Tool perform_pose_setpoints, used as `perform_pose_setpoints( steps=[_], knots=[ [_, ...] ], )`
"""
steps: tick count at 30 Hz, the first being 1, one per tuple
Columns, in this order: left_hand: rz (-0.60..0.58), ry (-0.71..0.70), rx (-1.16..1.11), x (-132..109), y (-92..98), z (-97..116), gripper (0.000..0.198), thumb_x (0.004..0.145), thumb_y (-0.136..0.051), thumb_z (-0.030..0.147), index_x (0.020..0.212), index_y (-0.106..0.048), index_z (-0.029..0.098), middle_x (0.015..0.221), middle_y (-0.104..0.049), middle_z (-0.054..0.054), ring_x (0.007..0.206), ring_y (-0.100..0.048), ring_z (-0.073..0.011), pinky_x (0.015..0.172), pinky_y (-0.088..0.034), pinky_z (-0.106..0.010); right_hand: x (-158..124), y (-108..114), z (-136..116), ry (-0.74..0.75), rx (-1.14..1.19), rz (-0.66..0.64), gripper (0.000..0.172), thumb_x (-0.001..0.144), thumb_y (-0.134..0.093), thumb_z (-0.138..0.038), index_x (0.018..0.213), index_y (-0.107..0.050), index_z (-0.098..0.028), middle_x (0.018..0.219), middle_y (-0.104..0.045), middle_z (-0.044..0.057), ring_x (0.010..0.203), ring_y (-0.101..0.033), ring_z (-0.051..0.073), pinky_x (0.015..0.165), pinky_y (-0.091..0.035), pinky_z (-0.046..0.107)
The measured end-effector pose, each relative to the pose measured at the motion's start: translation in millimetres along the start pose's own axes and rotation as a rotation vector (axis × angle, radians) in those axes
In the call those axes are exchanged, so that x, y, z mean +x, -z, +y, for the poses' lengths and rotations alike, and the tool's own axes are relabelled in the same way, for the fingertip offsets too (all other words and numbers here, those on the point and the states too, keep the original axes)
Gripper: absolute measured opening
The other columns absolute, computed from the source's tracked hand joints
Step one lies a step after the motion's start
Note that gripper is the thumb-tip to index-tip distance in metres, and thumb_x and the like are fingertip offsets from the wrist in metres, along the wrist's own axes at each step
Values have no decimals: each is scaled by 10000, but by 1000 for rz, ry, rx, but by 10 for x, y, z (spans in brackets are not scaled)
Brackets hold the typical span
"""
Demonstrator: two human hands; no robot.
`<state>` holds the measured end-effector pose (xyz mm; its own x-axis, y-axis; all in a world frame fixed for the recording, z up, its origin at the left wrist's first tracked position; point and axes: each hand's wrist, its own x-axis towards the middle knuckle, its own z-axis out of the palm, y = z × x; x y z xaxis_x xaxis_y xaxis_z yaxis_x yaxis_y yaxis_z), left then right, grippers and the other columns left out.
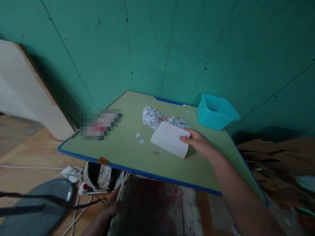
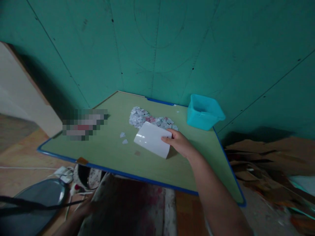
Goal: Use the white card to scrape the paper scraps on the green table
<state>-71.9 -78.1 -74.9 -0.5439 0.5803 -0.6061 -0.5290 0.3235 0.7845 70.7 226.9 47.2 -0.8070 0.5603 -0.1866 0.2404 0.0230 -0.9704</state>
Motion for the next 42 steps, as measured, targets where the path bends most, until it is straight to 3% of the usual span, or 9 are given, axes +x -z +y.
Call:
perform_pose_setpoints(
  steps=[3, 9, 13, 19, 24, 29, 32, 38, 42],
  knots=[
    [39, -79, -39, 20, -14, -39, 293, 361, -560, 145, 625, -585, 270, 772, -721, 3, 1005, -522, -318, 789, -453, -341, -3, -48, -4, -23, -13, -38, 290, 642, -614, -311, 874, -517, -167, 801, -605, 18, 686, -549, 135, 603, -415, 251],
    [75, -10, -161, 32, -46, -67, 232, 374, -533, 148, 542, -494, 303, 610, -708, 69, 726, -614, -249, 602, -456, -305, -55, -171, -19, -25, -34, -173, 297, 657, -600, -311, 885, -500, -149, 793, -595, 18, 685, -545, 121, 600, -415, 237],
    [146, 38, -76, 2, -57, -72, 250, 379, -580, 165, 549, -449, 292, 583, -680, 48, 870, -569, -282, 662, -425, -314, -77, -150, -31, -33, -50, -208, 308, 653, -605, -312, 901, -510, -156, 823, -603, 25, 723, -551, 130, 637, -423, 250],
    [104, 49, -18, 103, -6, -234, 446, 500, -557, 320, 937, -533, 232, 720, -711, -1, 955, -561, -297, 721, -466, -339, -44, -118, 5, -3, -23, -146, 306, 661, -600, -314, 910, -512, -159, 842, -609, 28, 719, -558, 128, 631, -426, 248],
    [183, -27, 153, 194, 23, -155, 282, 500, -549, 214, 775, -604, 238, 610, -704, -9, 891, -589, -305, 761, -456, -354, -50, -165, 14, -19, -45, -222, 320, 659, -602, -321, 918, -508, -157, 844, -610, 33, 732, -564, 139, 639, -434, 263],
    [133, 5, 22, 88, -7, 47, 244, 467, -555, 190, 693, -572, 279, 505, -669, 43, 813, -618, -273, 698, -492, -326, -84, -201, 8, -29, -80, -263, 335, 662, -600, -336, 926, -508, -151, 887, -611, 48, 775, -567, 154, 657, -439, 274],
    [139, -4, -48, 45, 4, 25, 245, 428, -600, 225, 656, -547, 296, 566, -699, 44, 892, -584, -308, 742, -468, -354, -102, -216, -2, -30, -90, -281, 351, 663, -597, -346, 945, -510, -156, 906, -610, 49, 785, -567, 158, 651, -439, 270],
    [106, 52, -182, 48, -25, -145, 419, 436, -569, 204, 852, -547, 246, 638, -700, 19, 858, -602, -291, 662, -479, -330, -125, -239, -30, -24, -137, -303, 308, 664, -593, -347, 892, -516, -156, 816, -600, 23, 694, -549, 126, 580, -419, 229],
    [108, -4, -105, -31, -112, -14, 286, 413, -536, 169, 677, -540, 279, 550, -646, 43, 712, -609, -236, 608, -461, -286, -136, -248, -44, -19, -168, -303, 290, 649, -603, -338, 856, -525, -152, 776, -593, 17, 666, -538, 120, 554, -408, 219]
  ],
)
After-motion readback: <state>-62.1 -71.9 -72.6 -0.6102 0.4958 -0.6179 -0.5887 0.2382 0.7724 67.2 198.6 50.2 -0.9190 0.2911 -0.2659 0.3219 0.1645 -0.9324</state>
